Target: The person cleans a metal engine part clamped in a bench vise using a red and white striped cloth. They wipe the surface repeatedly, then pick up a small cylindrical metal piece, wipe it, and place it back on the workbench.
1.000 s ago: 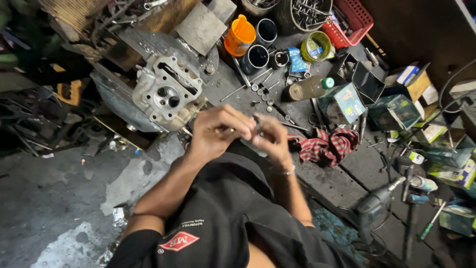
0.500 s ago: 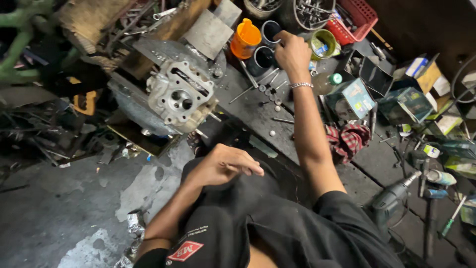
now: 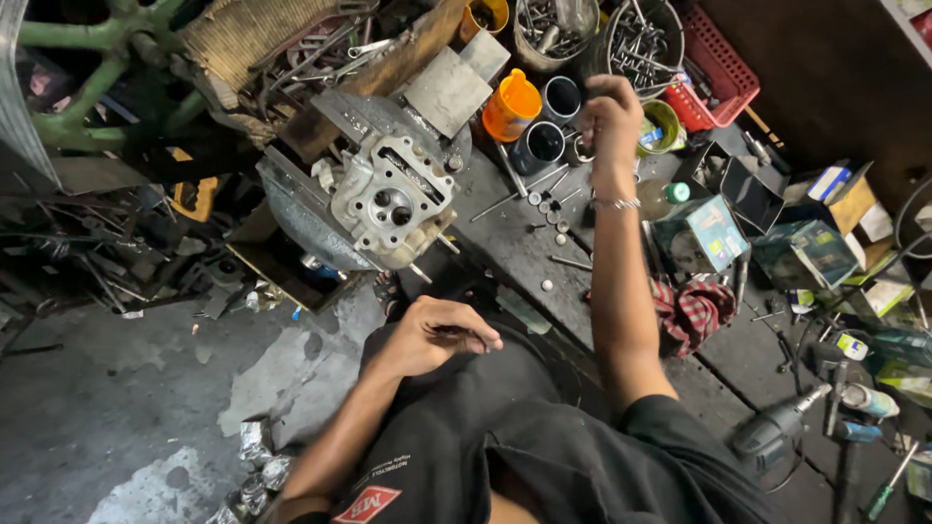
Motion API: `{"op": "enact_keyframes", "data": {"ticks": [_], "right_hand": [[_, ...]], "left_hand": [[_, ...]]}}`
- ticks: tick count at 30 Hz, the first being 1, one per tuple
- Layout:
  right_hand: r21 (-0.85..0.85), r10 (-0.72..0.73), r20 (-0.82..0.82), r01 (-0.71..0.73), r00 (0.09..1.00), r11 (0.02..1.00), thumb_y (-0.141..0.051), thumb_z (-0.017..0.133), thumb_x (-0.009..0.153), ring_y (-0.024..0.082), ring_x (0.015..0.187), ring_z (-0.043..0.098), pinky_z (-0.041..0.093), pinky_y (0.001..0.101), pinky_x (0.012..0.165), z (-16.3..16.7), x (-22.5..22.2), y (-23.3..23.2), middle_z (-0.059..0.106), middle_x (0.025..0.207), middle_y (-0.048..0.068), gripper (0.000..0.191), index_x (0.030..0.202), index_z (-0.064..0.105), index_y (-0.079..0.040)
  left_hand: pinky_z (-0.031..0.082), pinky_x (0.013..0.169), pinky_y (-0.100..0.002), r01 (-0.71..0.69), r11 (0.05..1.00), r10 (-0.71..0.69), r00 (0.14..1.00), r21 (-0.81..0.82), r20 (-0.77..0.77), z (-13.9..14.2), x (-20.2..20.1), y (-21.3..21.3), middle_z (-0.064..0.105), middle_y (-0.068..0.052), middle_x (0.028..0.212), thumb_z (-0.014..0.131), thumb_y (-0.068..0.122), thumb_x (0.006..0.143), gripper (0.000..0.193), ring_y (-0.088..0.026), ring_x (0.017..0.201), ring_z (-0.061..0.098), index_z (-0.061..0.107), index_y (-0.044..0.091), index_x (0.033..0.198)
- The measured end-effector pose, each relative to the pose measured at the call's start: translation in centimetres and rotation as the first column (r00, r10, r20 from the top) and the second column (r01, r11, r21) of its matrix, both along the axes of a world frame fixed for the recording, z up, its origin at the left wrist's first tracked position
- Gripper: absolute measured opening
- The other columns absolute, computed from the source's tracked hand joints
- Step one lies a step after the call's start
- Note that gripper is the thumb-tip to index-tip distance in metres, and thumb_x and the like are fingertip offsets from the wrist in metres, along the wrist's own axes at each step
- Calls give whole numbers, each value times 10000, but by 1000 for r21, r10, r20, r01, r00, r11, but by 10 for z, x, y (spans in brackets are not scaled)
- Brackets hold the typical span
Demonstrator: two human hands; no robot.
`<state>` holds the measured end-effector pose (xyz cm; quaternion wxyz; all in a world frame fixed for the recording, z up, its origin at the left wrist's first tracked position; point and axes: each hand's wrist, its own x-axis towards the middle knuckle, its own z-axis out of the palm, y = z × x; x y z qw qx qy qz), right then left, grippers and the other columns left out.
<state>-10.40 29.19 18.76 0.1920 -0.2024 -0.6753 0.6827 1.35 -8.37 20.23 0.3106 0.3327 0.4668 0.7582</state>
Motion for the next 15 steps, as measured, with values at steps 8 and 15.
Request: {"op": "enact_keyframes", "data": {"ticks": [8, 15], "right_hand": [[-634, 184, -668, -681, 721, 366, -518, 415, 1052, 91, 451, 377, 317, 280, 444, 63, 83, -72, 453, 645, -15, 809, 1682, 271, -31], [-538, 325, -746, -814, 581, 221, -822, 198, 1009, 183, 526, 372, 337, 370, 541, 57, 144, -141, 540, 691, 82, 884, 1689, 64, -273]], "left_hand": [[594, 675, -283, -328, 912, 304, 944, 246, 130, 18, -16, 15, 755, -144, 977, 744, -156, 860, 203, -154, 781, 726, 736, -18, 1008], [619, 702, -287, -446, 856, 493, 857, 262, -153, 69, -48, 46, 764, -161, 977, 782, -118, 839, 191, -206, 813, 762, 700, 3, 961]]}}
